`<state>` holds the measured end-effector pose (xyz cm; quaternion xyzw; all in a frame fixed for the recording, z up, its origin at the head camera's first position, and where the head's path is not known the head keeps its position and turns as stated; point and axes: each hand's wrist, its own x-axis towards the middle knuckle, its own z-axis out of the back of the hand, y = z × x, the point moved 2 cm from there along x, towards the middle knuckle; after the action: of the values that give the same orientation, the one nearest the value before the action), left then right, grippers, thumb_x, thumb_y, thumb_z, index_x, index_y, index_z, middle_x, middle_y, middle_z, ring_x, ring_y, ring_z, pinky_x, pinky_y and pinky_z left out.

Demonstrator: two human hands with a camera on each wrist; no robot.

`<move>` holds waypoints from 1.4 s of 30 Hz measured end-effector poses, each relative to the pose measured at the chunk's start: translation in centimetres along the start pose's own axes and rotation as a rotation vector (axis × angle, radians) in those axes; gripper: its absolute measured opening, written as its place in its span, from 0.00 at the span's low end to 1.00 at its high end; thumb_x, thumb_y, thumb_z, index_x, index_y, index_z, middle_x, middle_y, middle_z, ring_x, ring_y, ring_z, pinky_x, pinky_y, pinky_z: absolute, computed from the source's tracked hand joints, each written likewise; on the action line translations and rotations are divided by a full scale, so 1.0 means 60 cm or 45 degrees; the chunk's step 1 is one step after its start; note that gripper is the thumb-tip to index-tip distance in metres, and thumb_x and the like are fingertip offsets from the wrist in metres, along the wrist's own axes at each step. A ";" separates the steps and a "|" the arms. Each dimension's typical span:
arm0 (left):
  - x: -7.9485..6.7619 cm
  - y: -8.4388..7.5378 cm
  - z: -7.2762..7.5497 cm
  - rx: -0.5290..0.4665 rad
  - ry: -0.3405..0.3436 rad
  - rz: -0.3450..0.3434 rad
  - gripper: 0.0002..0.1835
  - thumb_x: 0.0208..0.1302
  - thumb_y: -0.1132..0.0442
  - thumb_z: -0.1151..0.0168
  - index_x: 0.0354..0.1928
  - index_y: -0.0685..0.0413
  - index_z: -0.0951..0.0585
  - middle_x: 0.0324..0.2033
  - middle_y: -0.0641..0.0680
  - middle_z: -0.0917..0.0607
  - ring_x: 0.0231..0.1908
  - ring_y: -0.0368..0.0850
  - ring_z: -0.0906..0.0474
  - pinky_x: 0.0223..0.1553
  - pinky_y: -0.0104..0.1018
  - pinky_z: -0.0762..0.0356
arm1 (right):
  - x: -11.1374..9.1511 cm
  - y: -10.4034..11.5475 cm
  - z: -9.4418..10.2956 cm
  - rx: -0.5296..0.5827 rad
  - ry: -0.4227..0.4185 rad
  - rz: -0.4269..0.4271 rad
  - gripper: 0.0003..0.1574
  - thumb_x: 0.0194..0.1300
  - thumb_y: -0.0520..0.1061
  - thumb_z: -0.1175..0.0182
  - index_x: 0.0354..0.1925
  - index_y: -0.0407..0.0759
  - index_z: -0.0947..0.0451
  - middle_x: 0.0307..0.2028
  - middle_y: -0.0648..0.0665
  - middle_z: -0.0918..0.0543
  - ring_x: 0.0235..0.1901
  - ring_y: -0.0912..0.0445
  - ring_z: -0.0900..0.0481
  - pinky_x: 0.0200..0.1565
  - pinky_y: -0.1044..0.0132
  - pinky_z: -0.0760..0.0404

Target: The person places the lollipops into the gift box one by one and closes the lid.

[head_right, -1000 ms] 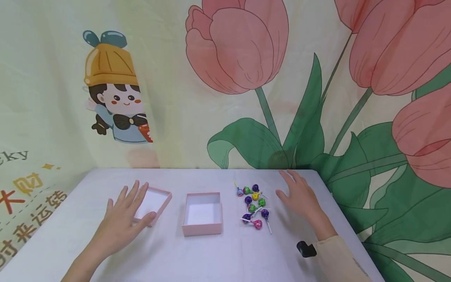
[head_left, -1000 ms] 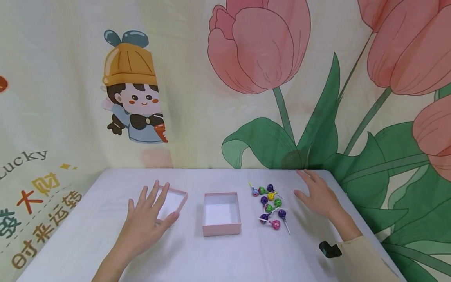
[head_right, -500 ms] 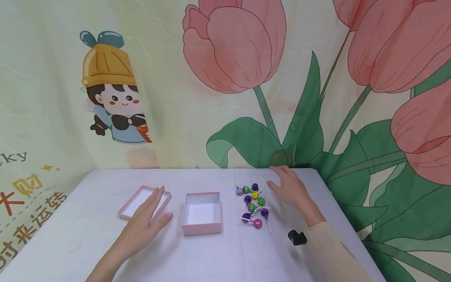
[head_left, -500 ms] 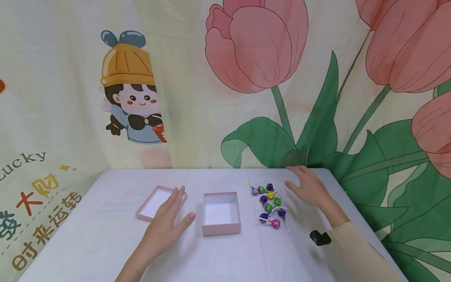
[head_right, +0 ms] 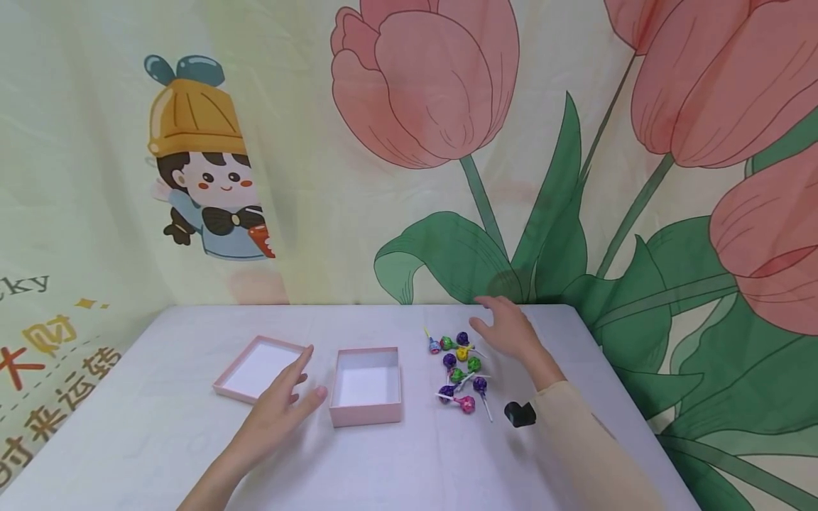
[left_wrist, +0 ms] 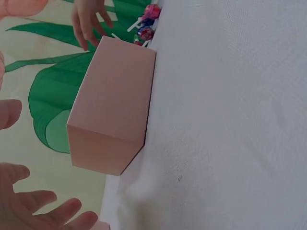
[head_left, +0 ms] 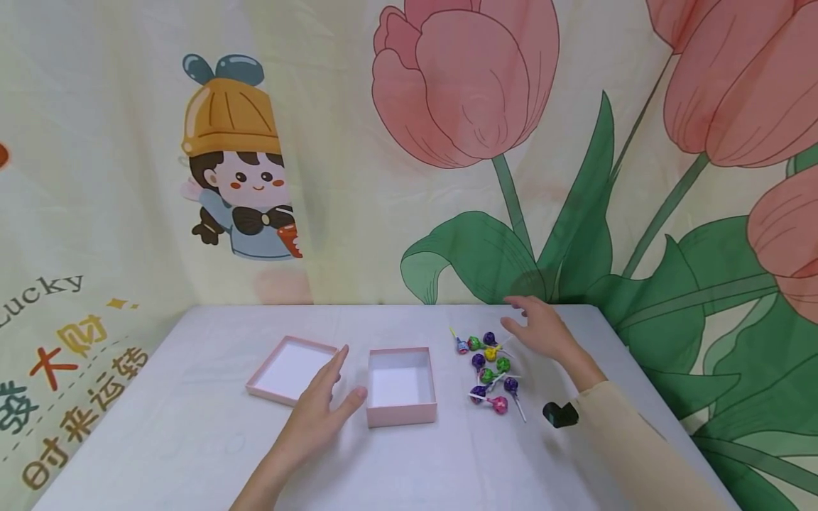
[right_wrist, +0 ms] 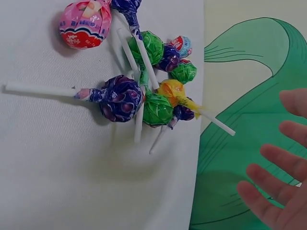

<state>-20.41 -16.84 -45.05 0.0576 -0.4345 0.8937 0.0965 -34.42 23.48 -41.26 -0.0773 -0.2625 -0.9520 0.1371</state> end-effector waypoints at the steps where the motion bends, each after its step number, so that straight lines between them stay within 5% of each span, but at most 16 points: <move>1: 0.001 0.001 -0.003 -0.027 0.007 0.009 0.45 0.76 0.41 0.39 0.86 0.42 0.47 0.83 0.60 0.44 0.75 0.67 0.34 0.70 0.67 0.29 | 0.004 -0.001 -0.004 0.007 0.003 0.001 0.34 0.77 0.52 0.37 0.73 0.39 0.26 0.66 0.32 0.21 0.63 0.35 0.21 0.59 0.39 0.16; 7: 0.006 0.009 -0.020 -0.142 0.042 0.033 0.45 0.75 0.44 0.36 0.86 0.46 0.45 0.85 0.62 0.53 0.71 0.68 0.28 0.67 0.59 0.23 | 0.020 -0.004 -0.024 0.050 0.038 -0.023 0.29 0.76 0.50 0.35 0.69 0.38 0.22 0.63 0.32 0.19 0.61 0.35 0.21 0.58 0.42 0.16; 16: 0.007 0.023 -0.043 -0.211 0.045 0.056 0.44 0.74 0.48 0.32 0.85 0.46 0.42 0.79 0.63 0.34 0.67 0.65 0.23 0.64 0.51 0.18 | 0.041 -0.005 -0.047 0.077 0.086 -0.068 0.24 0.76 0.47 0.35 0.63 0.38 0.18 0.59 0.32 0.16 0.55 0.38 0.17 0.56 0.44 0.15; 33: 0.006 0.040 -0.057 -0.297 0.079 0.162 0.41 0.75 0.52 0.33 0.84 0.44 0.39 0.76 0.61 0.29 0.68 0.61 0.23 0.67 0.57 0.22 | 0.051 -0.030 -0.086 0.060 0.171 -0.259 0.20 0.74 0.48 0.32 0.59 0.40 0.15 0.52 0.37 0.14 0.53 0.42 0.18 0.56 0.47 0.15; 42: 0.005 0.040 -0.058 -0.350 0.101 0.158 0.39 0.75 0.53 0.34 0.83 0.44 0.38 0.75 0.60 0.28 0.67 0.58 0.23 0.68 0.57 0.23 | 0.047 -0.043 -0.104 0.062 0.223 -0.274 0.19 0.73 0.48 0.31 0.59 0.43 0.15 0.50 0.40 0.13 0.49 0.46 0.18 0.56 0.48 0.15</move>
<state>-21.30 -15.51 -49.02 -0.0183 -0.5512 0.8316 0.0652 -38.37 21.76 -47.19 0.0381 -0.2792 -0.9577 0.0584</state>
